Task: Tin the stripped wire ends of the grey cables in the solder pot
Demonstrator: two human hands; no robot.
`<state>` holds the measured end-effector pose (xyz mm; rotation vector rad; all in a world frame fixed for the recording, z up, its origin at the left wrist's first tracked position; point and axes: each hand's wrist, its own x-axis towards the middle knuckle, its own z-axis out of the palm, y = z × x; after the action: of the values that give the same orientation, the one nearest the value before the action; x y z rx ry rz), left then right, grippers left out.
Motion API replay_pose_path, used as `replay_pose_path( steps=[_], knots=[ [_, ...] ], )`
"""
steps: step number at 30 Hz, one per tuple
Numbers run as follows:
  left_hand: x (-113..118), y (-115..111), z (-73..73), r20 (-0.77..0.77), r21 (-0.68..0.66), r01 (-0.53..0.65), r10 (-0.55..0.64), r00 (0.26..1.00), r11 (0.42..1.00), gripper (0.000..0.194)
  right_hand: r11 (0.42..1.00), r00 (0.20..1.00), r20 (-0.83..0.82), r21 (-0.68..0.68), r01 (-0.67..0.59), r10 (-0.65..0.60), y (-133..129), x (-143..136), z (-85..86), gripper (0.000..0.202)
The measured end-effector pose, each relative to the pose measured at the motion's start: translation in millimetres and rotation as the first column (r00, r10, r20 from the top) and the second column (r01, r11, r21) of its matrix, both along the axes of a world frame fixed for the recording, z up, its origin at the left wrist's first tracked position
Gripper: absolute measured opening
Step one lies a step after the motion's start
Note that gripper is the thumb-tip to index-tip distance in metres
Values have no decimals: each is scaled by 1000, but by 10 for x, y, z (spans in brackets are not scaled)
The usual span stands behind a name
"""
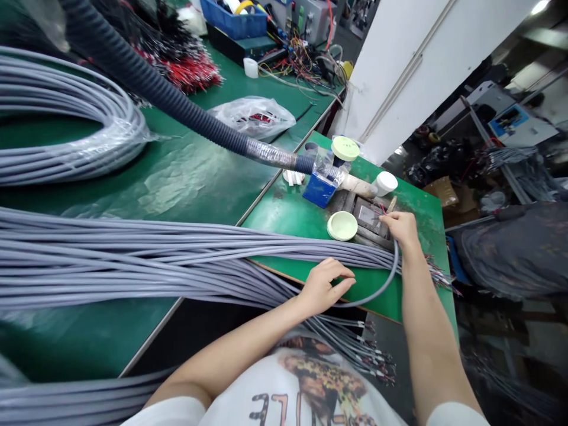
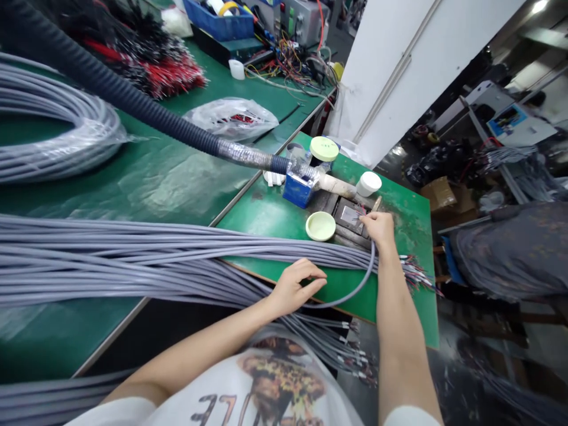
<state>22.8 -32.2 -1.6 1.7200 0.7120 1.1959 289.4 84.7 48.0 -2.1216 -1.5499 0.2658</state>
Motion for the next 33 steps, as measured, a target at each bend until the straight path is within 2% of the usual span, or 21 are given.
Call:
replay_pose_path(
  steps=[5,21,25,30,33],
  knots=[
    [2,-6,-32,-6,-4,15,-15,1000,1000,10,999,999,35,-31,38,-37,51,55,-127,29],
    [5,-2,-35,-11,19,15,-15,1000,1000,12,995,997,58,-77,63,-59,151,61,-235,25],
    [5,-3,-43,-9,19,13,-13,1000,1000,12,997,999,28,-61,48,-47,122,29,-181,28],
    [-1,-6,-49,-4,23,13,-13,1000,1000,11,1000,999,-42,-12,-23,22,-60,-38,8,33],
    [1,-11,-51,-7,24,16,-16,1000,1000,10,995,980,-172,7,-96,96,-205,-111,129,32]
  ],
)
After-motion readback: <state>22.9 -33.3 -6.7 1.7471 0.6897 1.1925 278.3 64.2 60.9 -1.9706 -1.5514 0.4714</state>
